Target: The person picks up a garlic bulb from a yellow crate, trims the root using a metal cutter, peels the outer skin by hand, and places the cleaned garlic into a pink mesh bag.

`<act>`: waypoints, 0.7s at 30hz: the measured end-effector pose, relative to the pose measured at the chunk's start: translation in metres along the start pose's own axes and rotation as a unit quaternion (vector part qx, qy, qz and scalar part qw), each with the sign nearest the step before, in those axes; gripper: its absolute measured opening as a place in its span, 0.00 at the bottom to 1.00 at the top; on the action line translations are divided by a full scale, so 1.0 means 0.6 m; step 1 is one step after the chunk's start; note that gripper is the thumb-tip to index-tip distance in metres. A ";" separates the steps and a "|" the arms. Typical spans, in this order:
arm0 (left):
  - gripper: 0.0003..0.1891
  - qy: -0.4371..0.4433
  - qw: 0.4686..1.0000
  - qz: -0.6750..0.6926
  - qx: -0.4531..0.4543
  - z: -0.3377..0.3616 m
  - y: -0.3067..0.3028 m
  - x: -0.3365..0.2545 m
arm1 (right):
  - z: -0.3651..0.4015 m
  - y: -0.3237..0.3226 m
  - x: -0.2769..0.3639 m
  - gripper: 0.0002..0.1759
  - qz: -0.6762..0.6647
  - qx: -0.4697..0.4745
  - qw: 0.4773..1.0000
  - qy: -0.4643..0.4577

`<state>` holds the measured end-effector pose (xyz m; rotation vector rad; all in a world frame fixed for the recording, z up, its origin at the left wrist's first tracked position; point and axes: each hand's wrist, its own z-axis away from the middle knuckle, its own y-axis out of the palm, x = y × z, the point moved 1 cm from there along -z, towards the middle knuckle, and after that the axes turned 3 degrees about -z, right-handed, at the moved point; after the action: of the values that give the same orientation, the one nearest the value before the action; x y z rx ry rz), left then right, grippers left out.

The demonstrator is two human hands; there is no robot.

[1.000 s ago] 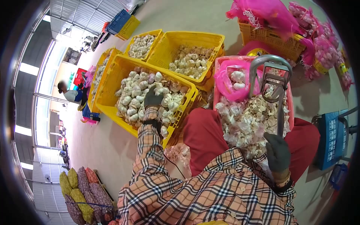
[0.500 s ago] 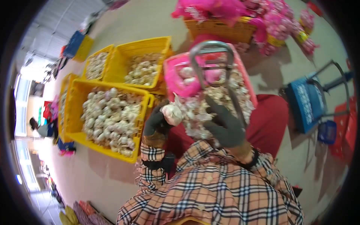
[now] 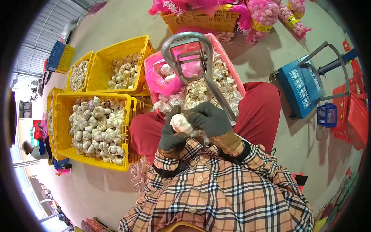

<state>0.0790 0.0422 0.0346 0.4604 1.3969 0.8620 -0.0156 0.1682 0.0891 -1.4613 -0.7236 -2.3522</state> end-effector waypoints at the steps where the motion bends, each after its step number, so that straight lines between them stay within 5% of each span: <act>1: 0.44 -0.010 0.999 0.040 0.020 0.001 0.002 0.000 | 0.002 -0.003 0.000 0.08 -0.018 0.008 0.999 0.028; 9: 0.53 -0.028 0.987 0.097 0.123 -0.002 -0.016 0.015 | 0.013 -0.020 0.010 0.07 -0.011 0.068 0.998 0.006; 11: 0.47 0.013 0.984 -0.175 0.001 0.002 -0.040 0.024 | 0.019 -0.026 0.022 0.07 -0.007 0.130 0.988 0.089; 13: 0.43 -0.007 0.966 0.257 0.011 -0.008 -0.061 0.018 | 0.033 -0.035 0.036 0.09 0.095 0.166 0.976 0.104; 15: 0.31 -0.039 0.998 0.026 -0.048 -0.030 -0.008 -0.050 | 0.035 -0.061 0.019 0.12 0.374 0.205 0.898 -0.112; 16: 0.27 -0.032 0.993 -0.070 -0.092 -0.042 -0.012 -0.044 | 0.029 -0.066 0.026 0.17 0.541 0.135 0.814 -0.162; 17: 0.24 -0.029 0.976 -0.166 -0.135 -0.053 -0.019 -0.034 | 0.021 -0.072 0.028 0.17 0.542 0.138 0.813 -0.163; 19: 0.22 -0.049 0.974 -0.175 -0.133 -0.064 -0.028 -0.024 | 0.004 -0.090 0.037 0.23 0.478 -0.135 0.782 -0.376; 20: 0.21 -0.071 0.972 -0.185 -0.129 -0.070 -0.030 -0.016 | -0.008 -0.095 0.037 0.30 0.535 -0.176 0.715 -0.414; 21: 0.21 -0.072 0.972 -0.185 -0.124 -0.079 -0.031 -0.006 | -0.017 -0.101 0.013 0.30 0.537 -0.180 0.713 -0.414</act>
<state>0.0383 0.0183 0.0156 0.0636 1.1732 0.6707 -0.0554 0.2134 0.0761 -2.2278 0.4717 -0.8875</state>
